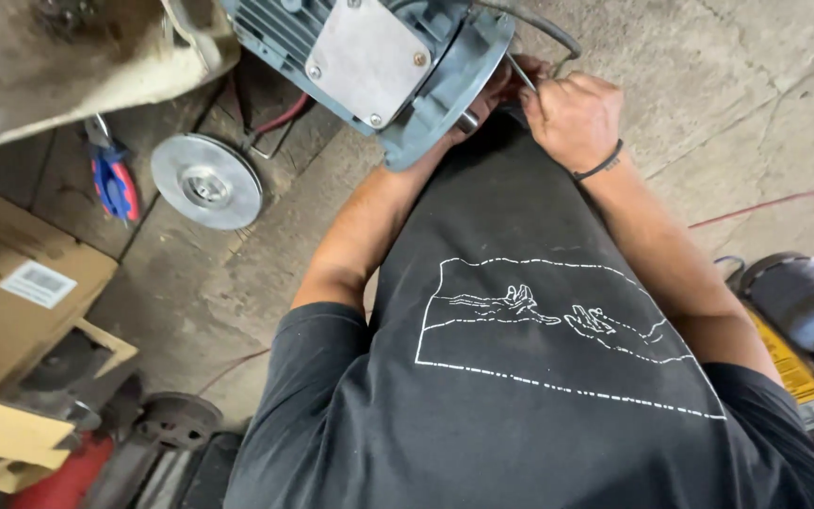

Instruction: Repairing an electric motor by loosening bolts with a hex key and tapping with a hammer

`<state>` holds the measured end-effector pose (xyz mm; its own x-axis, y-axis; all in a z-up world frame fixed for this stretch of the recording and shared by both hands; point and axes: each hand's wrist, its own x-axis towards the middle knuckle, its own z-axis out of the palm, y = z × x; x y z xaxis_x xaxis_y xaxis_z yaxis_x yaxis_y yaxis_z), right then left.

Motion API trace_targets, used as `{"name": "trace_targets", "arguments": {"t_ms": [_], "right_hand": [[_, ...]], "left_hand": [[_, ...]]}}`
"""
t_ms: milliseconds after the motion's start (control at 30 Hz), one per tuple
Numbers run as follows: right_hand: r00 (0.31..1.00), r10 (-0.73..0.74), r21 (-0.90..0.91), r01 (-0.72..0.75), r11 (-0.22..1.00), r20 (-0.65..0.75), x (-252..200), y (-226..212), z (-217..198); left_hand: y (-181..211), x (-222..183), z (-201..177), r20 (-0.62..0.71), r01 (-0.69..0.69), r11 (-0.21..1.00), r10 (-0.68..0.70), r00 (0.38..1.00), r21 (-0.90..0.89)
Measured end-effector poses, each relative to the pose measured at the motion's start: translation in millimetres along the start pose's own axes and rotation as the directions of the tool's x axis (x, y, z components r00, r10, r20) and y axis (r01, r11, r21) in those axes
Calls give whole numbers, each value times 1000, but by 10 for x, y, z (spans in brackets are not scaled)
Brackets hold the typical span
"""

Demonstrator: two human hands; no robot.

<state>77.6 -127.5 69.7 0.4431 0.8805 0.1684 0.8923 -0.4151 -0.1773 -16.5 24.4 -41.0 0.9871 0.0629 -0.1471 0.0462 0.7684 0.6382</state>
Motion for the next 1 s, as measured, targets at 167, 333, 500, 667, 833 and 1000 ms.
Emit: {"name": "trace_targets", "arguments": {"t_ms": [167, 333, 500, 667, 833, 1000], "right_hand": [[994, 35, 85, -44, 995, 103, -64, 49, -1], [946, 150, 459, -273, 846, 286, -85, 70, 100], [679, 232, 639, -735, 229, 697, -57, -8, 72], [930, 309, 422, -366, 829, 200, -114, -42, 205], [692, 129, 685, -639, -350, 711, 110, -202, -38], [730, 232, 708, -452, -542, 643, 11, -216, 95]], "left_hand": [[-8, -42, -35, 39, 94, 944, -86, 996, -316], [-111, -4, -106, 49, 42, 946, -28, 998, -320], [-220, 19, -183, 19, 28, 954, -23, 1000, -300], [-239, -20, -192, 66, 55, 959, -38, 997, -280], [-240, -67, -142, 35, 23, 958, -14, 999, -287], [-157, 34, -98, 16, -26, 959, 32, 999, -283]]}}
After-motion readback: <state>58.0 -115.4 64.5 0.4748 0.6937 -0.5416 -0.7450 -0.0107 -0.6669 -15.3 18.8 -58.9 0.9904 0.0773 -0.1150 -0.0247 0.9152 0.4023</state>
